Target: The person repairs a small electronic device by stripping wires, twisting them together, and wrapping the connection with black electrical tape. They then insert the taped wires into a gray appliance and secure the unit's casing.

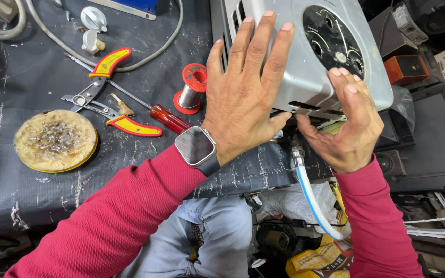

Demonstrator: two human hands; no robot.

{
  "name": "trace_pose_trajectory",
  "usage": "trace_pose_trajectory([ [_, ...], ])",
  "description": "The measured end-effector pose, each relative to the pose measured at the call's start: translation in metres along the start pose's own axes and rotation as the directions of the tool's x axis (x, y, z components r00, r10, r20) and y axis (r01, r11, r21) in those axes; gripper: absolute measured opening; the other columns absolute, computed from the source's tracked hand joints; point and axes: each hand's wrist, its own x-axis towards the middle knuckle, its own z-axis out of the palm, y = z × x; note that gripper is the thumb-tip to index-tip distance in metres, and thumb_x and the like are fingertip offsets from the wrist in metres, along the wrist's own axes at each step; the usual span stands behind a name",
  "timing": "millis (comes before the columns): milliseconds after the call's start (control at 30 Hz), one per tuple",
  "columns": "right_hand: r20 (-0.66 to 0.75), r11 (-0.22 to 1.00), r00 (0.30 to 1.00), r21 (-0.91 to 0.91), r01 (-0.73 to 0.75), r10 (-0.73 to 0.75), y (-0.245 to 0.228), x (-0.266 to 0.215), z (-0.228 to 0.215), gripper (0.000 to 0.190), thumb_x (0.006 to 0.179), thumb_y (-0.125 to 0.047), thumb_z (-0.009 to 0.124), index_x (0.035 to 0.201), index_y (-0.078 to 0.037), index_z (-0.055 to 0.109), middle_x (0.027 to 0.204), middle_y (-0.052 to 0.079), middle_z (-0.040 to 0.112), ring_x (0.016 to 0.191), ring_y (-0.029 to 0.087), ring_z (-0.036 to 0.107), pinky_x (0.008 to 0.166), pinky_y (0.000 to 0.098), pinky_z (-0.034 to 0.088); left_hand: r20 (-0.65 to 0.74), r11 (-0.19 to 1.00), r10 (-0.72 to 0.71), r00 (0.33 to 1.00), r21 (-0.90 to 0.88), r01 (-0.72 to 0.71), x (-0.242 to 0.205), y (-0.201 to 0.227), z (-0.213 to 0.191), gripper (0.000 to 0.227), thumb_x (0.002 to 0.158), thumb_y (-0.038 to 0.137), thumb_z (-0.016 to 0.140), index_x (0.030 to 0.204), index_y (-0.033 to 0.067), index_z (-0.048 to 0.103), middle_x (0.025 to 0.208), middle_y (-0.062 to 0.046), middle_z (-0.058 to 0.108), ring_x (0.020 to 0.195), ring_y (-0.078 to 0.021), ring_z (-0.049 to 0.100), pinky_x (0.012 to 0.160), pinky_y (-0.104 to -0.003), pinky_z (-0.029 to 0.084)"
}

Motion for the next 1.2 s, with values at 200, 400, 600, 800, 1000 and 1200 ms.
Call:
trace_pose_trajectory([
  [200, 0.063, 0.997, 0.998, -0.079, -0.007, 0.012, -0.002, 0.004, -0.009, 0.063, 0.089, -0.005, 0.092, 0.137, 0.009, 0.054, 0.136, 0.025, 0.064, 0.126, 0.042, 0.068, 0.113, 0.0514, 0.054, -0.002, 0.995, 0.096, 0.995, 0.020, -0.096, -0.002, 0.005, 0.006, 0.095, 0.075, 0.039, 0.092, 0.153, 0.0154, 0.044, 0.164, -0.017, 0.029, 0.155, -0.0423, 0.023, 0.117, -0.076, 0.030],
  [400, -0.018, 0.998, 0.999, 0.049, 0.048, -0.047, 0.007, 0.002, -0.009, 0.069, 0.084, -0.005, 0.095, 0.131, 0.003, 0.045, 0.133, 0.025, 0.063, 0.123, 0.041, 0.066, 0.110, 0.0492, 0.055, -0.008, 0.981, 0.195, 0.981, -0.014, -0.195, 0.001, -0.007, 0.001, 0.084, 0.071, 0.044, 0.094, 0.140, 0.0134, 0.058, 0.152, -0.013, 0.042, 0.149, -0.0412, 0.027, 0.113, -0.079, 0.026],
  [600, 0.016, 0.998, 1.000, 0.069, -0.005, 0.004, 0.008, -0.002, -0.010, 0.077, 0.089, -0.009, 0.094, 0.144, 0.000, 0.040, 0.143, 0.022, 0.062, 0.129, 0.039, 0.066, 0.113, 0.0458, 0.055, 0.071, 0.953, 0.279, 0.958, -0.146, -0.267, 0.012, -0.024, -0.005, 0.093, 0.075, 0.046, 0.095, 0.146, 0.0089, 0.048, 0.156, -0.013, 0.041, 0.155, -0.0399, 0.027, 0.123, -0.065, 0.029],
  [800, 0.148, 0.989, 0.978, -0.046, -0.144, 0.149, -0.008, 0.004, -0.017, 0.080, 0.086, -0.013, 0.094, 0.146, 0.004, 0.044, 0.144, 0.021, 0.062, 0.133, 0.037, 0.062, 0.119, 0.0541, 0.045, 0.143, 0.941, 0.307, 0.941, -0.194, -0.277, 0.014, -0.055, -0.029, 0.125, 0.053, 0.036, 0.098, 0.155, 0.0030, 0.034, 0.162, -0.019, 0.032, 0.152, -0.0399, 0.030, 0.121, -0.059, 0.029],
  [1000, 0.187, 0.962, 0.944, -0.067, -0.264, 0.272, -0.002, 0.003, -0.023, 0.089, 0.080, -0.037, 0.092, 0.147, 0.004, 0.048, 0.144, 0.020, 0.061, 0.138, 0.036, 0.056, 0.124, 0.0595, 0.031, 0.172, 0.939, 0.318, 0.932, -0.190, -0.286, 0.022, -0.051, -0.041, 0.122, 0.050, 0.036, 0.096, 0.154, 0.0092, 0.038, 0.162, -0.019, 0.031, 0.147, -0.0418, 0.035, 0.117, -0.053, 0.035],
  [1200, 0.144, 0.916, 0.905, -0.055, -0.396, 0.400, 0.027, -0.029, -0.017, 0.098, 0.060, -0.046, 0.094, 0.140, -0.005, 0.054, 0.144, 0.020, 0.057, 0.140, 0.037, 0.050, 0.121, 0.0586, 0.028, 0.242, 0.946, 0.300, 0.923, -0.202, -0.254, 0.032, -0.040, -0.048, 0.105, 0.060, 0.037, 0.092, 0.147, 0.0056, 0.043, 0.158, -0.019, 0.036, 0.143, -0.0447, 0.037, 0.114, -0.053, 0.037],
])
